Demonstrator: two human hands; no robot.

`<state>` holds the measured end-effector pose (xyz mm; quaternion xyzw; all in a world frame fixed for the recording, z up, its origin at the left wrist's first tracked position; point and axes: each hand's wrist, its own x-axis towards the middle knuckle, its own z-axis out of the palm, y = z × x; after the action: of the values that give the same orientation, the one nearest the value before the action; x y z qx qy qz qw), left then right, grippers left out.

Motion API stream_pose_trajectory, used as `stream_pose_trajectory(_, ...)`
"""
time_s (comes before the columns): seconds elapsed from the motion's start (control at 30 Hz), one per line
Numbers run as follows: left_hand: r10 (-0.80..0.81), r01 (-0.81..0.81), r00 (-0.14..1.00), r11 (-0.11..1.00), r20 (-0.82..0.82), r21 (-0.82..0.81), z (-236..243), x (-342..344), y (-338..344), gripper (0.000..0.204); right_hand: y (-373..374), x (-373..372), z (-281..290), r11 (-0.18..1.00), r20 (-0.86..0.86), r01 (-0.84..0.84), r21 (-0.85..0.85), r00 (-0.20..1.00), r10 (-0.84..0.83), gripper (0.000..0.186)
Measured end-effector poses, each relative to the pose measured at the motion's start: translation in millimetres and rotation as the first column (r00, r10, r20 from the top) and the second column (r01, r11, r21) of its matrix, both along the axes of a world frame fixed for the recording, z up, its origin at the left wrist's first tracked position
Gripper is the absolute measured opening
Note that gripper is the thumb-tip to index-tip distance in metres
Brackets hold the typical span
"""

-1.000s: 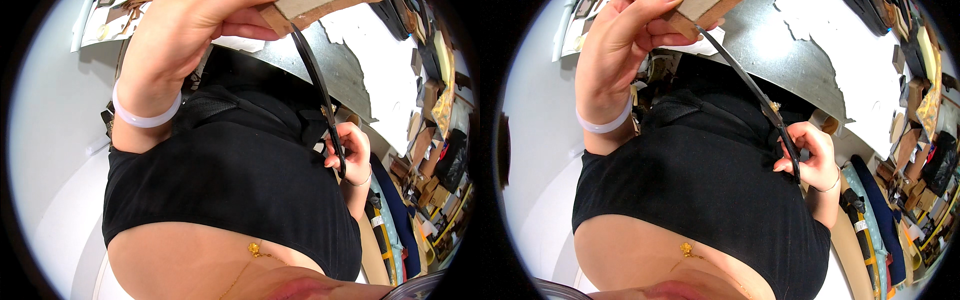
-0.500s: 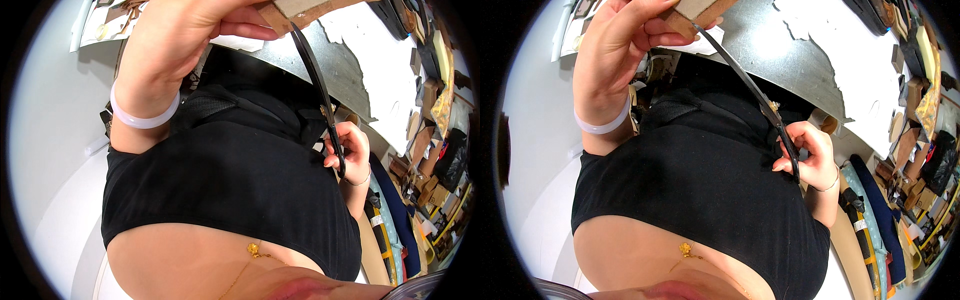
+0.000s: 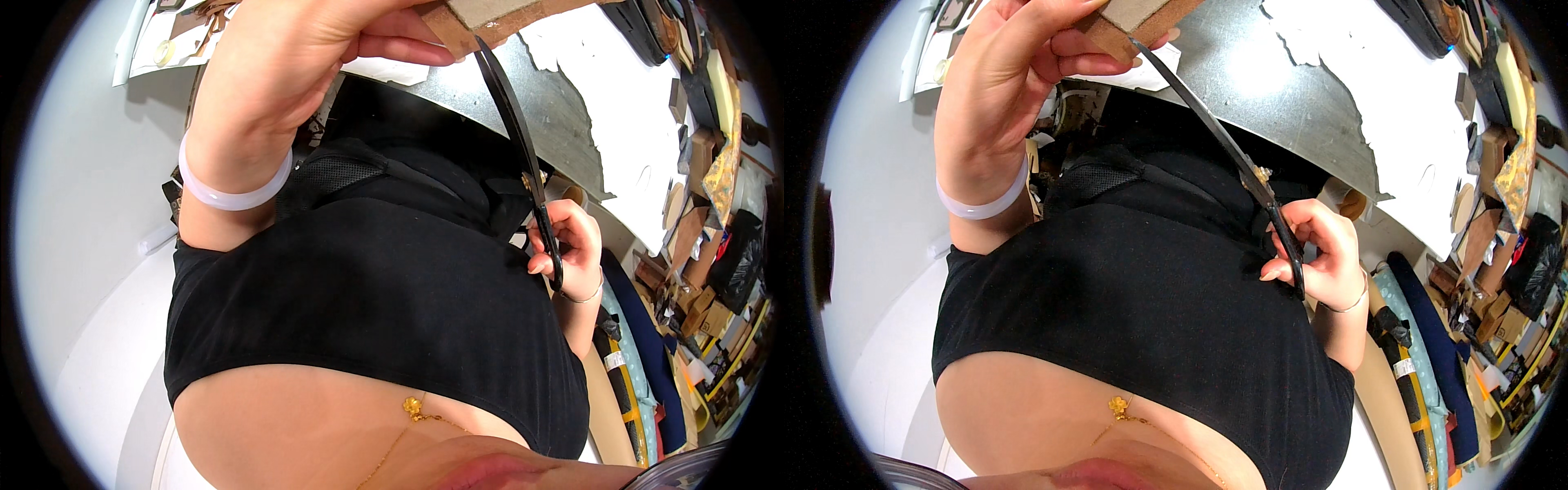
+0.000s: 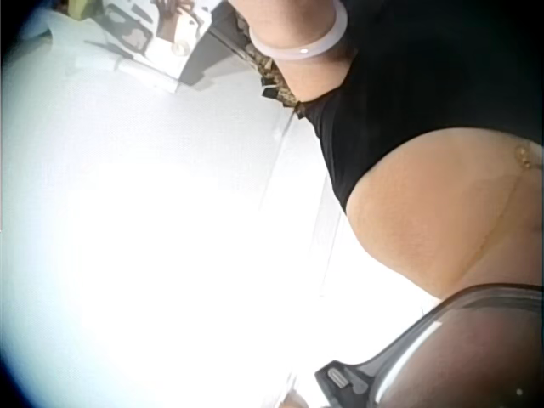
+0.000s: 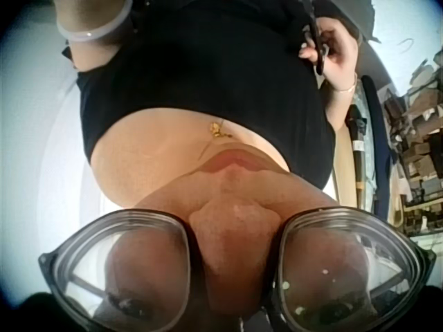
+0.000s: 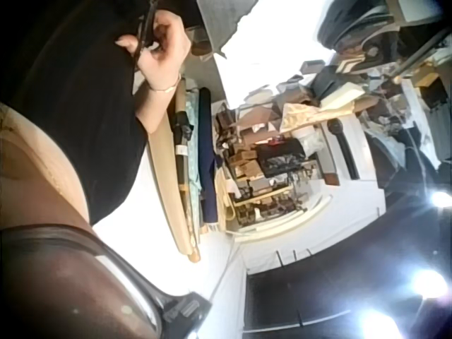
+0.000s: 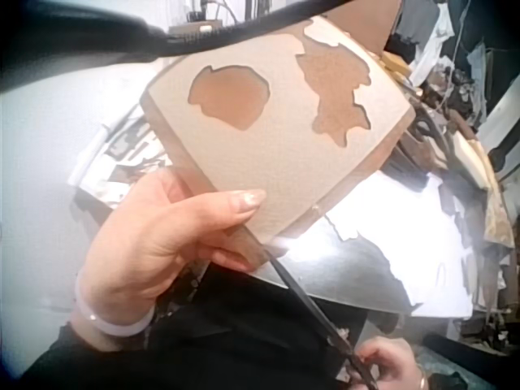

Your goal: The person aligns a cardboard template on a piece of brown leather, then uses an iron to press the material. They then use shears to trim the edges of the leather around the template.

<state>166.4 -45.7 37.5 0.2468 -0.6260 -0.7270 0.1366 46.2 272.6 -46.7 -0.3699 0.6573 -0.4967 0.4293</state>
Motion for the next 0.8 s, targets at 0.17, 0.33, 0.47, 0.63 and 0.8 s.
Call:
stream_pose_trajectory(0.17, -0.027, 0.028, 0.998, 1.000, -0.049, 0.009, -2.1, -0.1, -4.9, 0.043, -1.7, 0.2, -0.4, 0.999, 0.114, -0.013, -0.043, 0.993, 0.017, 0.068)
stream_pose_trajectory(0.33, 0.062, -0.041, 0.984, 0.991, -0.169, 0.126, -9.3, -5.4, -4.1, 0.046, -3.2, 4.5, -0.7, 0.990, 0.320, 0.061, -0.127, 0.947, -0.018, 0.072)
stream_pose_trajectory(0.47, 0.059, -0.021, 0.980, 0.981, -0.191, 0.194, -12.0, -3.9, -12.1, 0.046, 6.1, 8.9, -1.4, 0.974, 0.196, 0.224, 0.031, 0.954, -0.225, 0.074)
stream_pose_trajectory(0.63, 0.055, -0.044, 0.998, 0.974, -0.044, 0.221, -5.6, -7.5, -9.6, 0.042, -1.2, 6.1, 1.5, 0.989, 0.308, 0.139, -0.056, 0.944, -0.115, 0.081)
stream_pose_trajectory(0.8, 0.020, 0.001, 0.998, 0.946, -0.061, 0.324, -4.8, -2.7, -6.1, 0.040, -0.8, 7.0, 5.4, 0.996, 0.290, 0.086, -0.020, 0.954, -0.076, 0.079)
